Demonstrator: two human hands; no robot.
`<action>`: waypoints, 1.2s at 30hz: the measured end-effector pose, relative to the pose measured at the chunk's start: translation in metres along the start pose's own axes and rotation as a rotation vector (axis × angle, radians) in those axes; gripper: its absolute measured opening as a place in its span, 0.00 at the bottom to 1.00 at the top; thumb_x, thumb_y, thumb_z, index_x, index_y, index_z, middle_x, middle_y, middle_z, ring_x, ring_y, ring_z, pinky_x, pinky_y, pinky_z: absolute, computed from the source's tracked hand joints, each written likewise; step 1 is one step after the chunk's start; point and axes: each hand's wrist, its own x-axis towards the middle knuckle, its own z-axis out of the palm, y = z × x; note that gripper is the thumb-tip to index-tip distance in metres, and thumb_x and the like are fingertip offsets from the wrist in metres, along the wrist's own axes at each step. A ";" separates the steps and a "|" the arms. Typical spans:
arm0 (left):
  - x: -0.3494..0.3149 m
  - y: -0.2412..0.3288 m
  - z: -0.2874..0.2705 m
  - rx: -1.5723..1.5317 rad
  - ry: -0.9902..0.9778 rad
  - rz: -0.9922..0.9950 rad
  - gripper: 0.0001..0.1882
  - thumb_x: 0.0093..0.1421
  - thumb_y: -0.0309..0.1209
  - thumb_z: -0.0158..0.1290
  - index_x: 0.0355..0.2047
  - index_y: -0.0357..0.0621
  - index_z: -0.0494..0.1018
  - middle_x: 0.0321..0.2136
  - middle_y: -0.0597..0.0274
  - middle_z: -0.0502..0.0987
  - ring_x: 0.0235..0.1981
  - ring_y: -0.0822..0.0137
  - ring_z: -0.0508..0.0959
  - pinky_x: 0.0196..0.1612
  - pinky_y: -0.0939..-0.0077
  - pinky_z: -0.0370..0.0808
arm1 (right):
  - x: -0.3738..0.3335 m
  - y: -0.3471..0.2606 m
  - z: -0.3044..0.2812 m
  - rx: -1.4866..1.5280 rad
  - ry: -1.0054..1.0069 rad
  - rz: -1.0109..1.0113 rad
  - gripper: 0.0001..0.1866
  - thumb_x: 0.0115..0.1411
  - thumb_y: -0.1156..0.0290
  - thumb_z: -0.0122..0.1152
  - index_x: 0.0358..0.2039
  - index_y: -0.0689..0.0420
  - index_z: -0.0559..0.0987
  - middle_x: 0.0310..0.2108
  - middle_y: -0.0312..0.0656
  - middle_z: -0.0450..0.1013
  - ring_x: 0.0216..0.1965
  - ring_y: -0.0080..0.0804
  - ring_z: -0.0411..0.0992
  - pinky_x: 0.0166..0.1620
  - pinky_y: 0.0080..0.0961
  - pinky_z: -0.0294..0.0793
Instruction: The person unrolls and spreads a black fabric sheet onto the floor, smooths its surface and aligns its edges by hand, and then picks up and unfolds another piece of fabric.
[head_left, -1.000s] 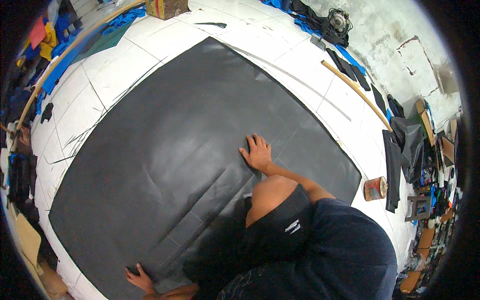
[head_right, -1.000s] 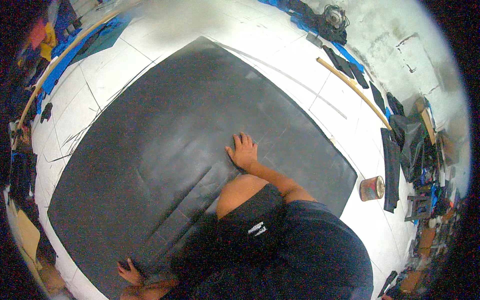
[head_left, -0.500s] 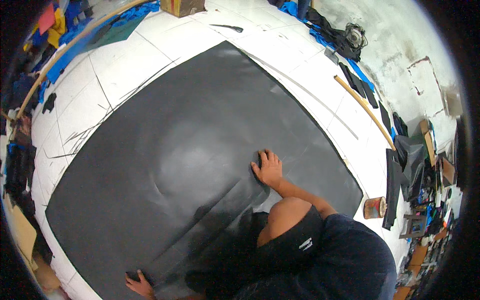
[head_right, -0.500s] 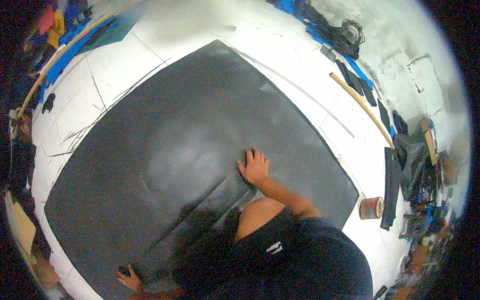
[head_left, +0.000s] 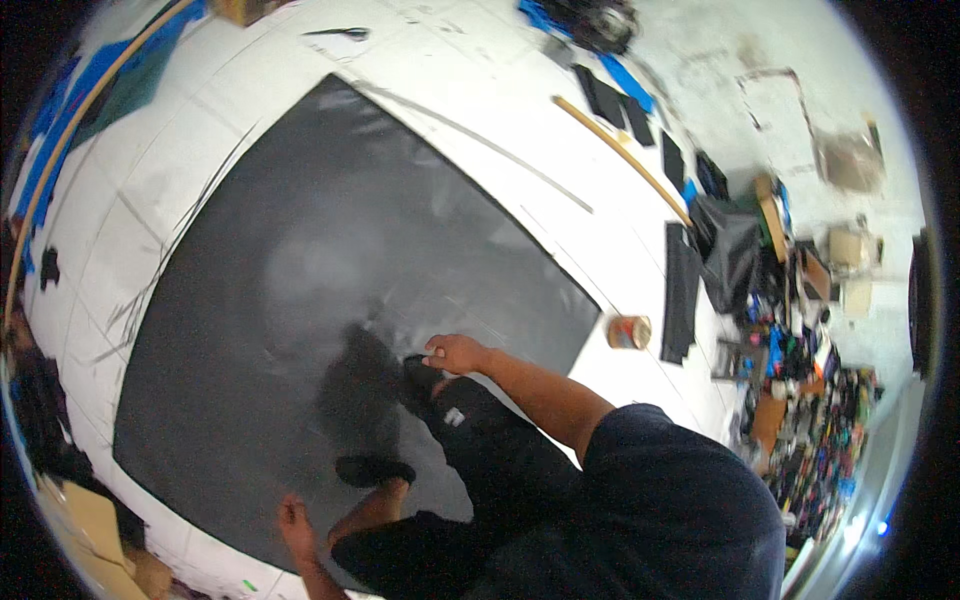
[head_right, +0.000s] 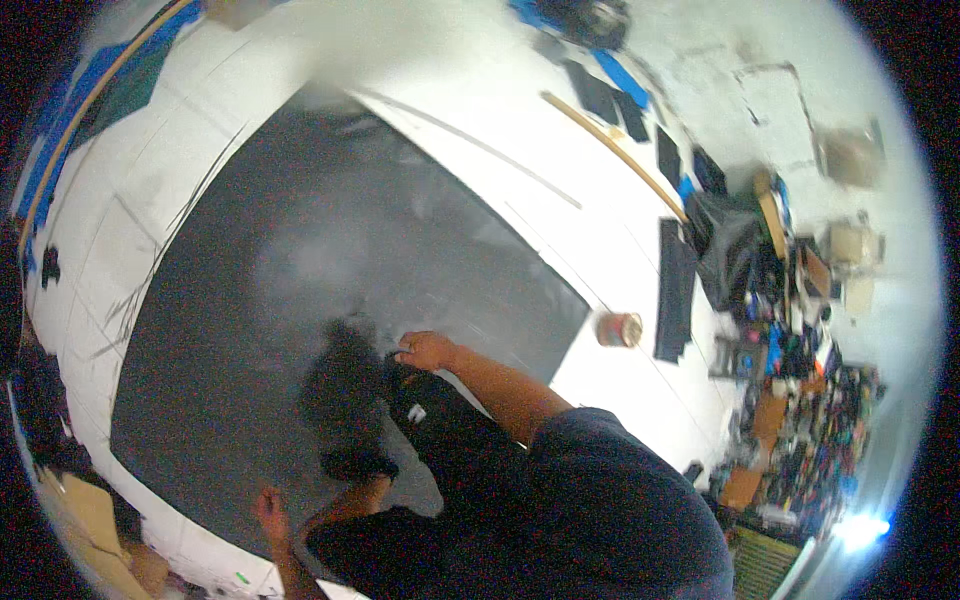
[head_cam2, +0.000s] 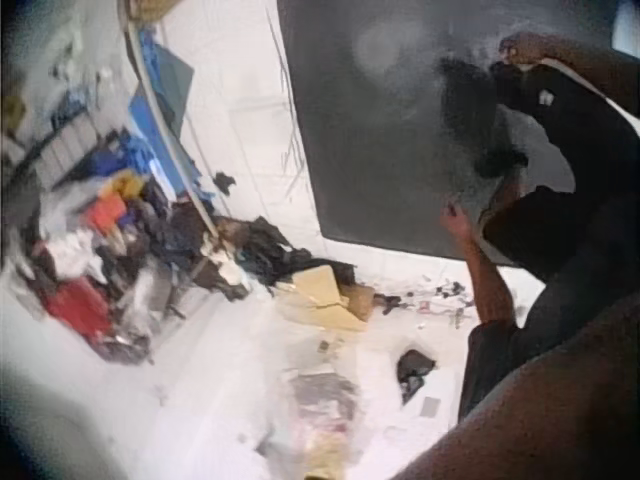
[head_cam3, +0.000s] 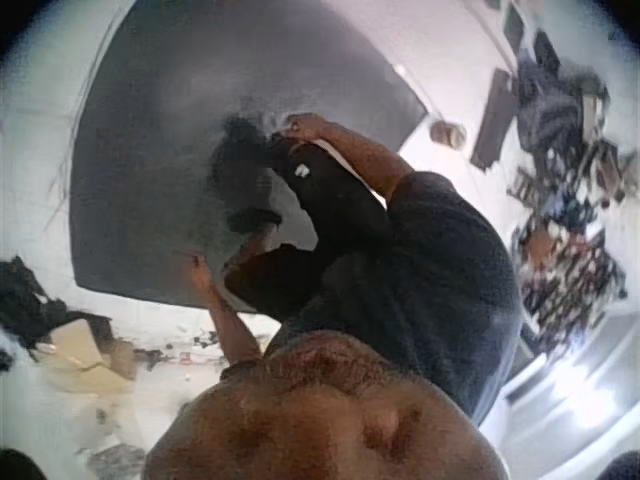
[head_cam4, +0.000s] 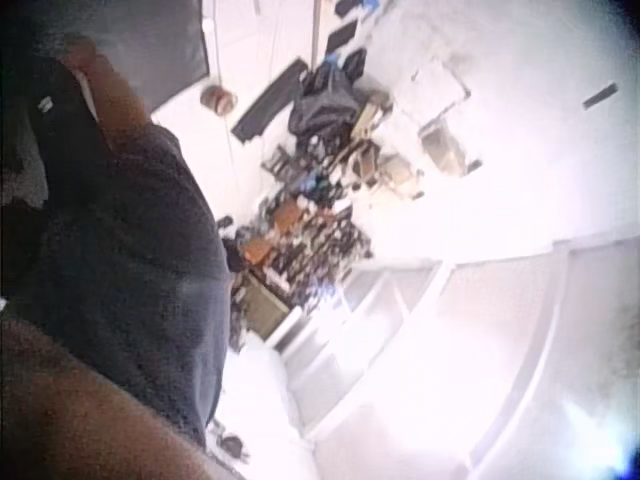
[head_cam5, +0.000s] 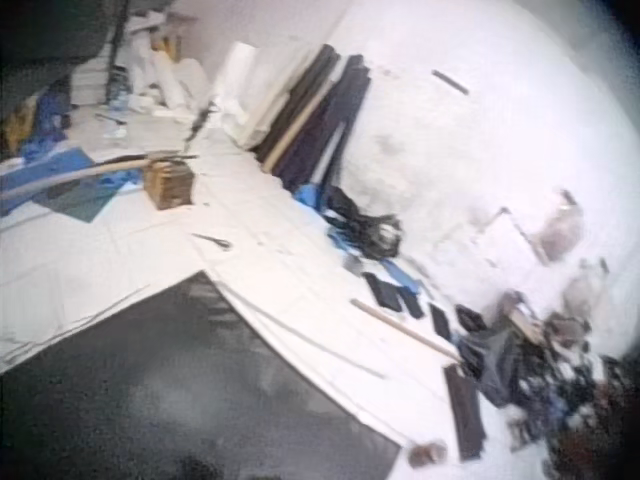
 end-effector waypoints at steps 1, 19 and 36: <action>-0.027 -0.011 -0.001 -0.001 0.067 -0.008 0.16 0.64 0.35 0.49 0.44 0.34 0.72 0.39 0.52 0.76 0.43 0.60 0.75 0.48 0.65 0.70 | -0.030 -0.014 -0.009 0.037 0.040 0.005 0.28 0.59 0.44 0.54 0.46 0.57 0.76 0.42 0.53 0.75 0.44 0.53 0.74 0.47 0.42 0.72; -0.180 0.279 -0.035 0.224 -0.283 0.087 0.18 0.62 0.35 0.52 0.46 0.31 0.71 0.44 0.52 0.75 0.40 0.60 0.77 0.45 0.68 0.73 | -0.512 0.054 0.085 0.488 0.404 0.661 0.27 0.56 0.42 0.57 0.38 0.55 0.81 0.40 0.52 0.77 0.45 0.49 0.74 0.51 0.40 0.72; -0.253 0.203 0.086 0.965 -0.671 0.555 0.17 0.61 0.39 0.50 0.43 0.40 0.76 0.24 0.58 0.76 0.29 0.66 0.76 0.35 0.71 0.72 | -0.701 0.052 0.279 0.908 0.562 0.775 0.30 0.55 0.41 0.58 0.42 0.57 0.80 0.39 0.51 0.78 0.42 0.47 0.76 0.48 0.39 0.73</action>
